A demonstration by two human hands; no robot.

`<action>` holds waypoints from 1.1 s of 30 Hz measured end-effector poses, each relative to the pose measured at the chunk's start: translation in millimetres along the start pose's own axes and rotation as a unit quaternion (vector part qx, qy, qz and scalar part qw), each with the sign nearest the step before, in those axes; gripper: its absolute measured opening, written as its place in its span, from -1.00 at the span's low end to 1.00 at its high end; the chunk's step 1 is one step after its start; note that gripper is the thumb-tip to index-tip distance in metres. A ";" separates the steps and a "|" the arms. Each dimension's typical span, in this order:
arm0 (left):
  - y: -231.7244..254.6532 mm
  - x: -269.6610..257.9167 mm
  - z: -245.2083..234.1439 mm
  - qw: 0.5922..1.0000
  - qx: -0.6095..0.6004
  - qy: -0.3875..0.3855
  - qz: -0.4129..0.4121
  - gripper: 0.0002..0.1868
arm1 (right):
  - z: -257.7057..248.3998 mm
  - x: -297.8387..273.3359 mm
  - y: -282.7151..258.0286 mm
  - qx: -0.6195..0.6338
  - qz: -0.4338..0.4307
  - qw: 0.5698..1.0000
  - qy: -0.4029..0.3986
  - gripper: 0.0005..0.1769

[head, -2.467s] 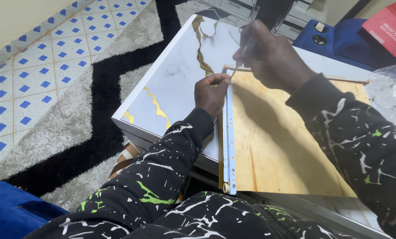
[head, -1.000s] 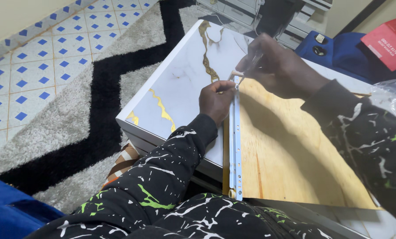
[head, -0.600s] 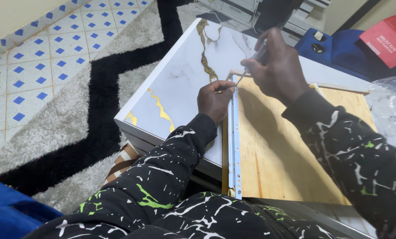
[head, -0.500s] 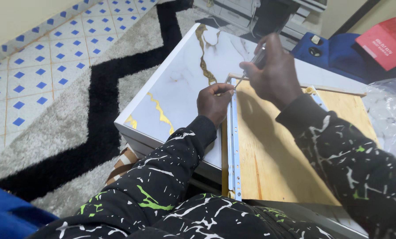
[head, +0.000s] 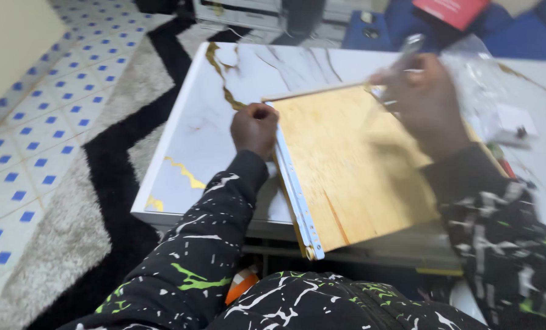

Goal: The person attaches metal brackets to a wooden board using a screwdriver. They align the brackets along the edges and tighten screws to secure them in place.

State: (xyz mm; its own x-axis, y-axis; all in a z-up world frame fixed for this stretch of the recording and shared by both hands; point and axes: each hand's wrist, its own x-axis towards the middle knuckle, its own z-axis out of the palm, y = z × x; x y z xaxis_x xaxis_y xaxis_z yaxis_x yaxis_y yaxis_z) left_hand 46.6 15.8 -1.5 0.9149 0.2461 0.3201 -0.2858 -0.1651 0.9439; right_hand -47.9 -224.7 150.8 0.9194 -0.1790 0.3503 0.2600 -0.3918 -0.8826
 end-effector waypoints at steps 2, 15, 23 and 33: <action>-3.0 -0.5 -0.2 1.000 -0.016 0.005 0.018 -0.92 | -55.5 -24.7 -1.6 -0.036 0.035 0.996 0.073 -0.74; 15.0 -6.9 3.8 0.997 0.061 0.046 0.007 -0.88 | -330.1 -142.6 252.7 -0.597 0.124 0.775 0.167 -0.70; 32.1 -16.4 5.6 0.993 0.082 0.068 -0.042 -0.88 | -318.7 -141.7 275.7 -0.532 0.203 0.786 0.241 -0.74; 32.7 -22.1 3.9 0.996 0.054 0.066 -0.040 -0.91 | -305.3 -124.1 261.7 -0.701 -0.007 0.708 0.086 -0.76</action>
State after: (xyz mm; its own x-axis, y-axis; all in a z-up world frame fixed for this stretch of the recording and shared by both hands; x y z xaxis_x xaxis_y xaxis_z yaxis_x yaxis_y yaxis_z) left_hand 18.1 1.3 22.0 0.8864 0.3839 0.2588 -0.1744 -0.2408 0.9548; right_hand -184.1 -580.5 -27.9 0.8384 -0.2258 0.4961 -0.3902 -0.8841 0.2572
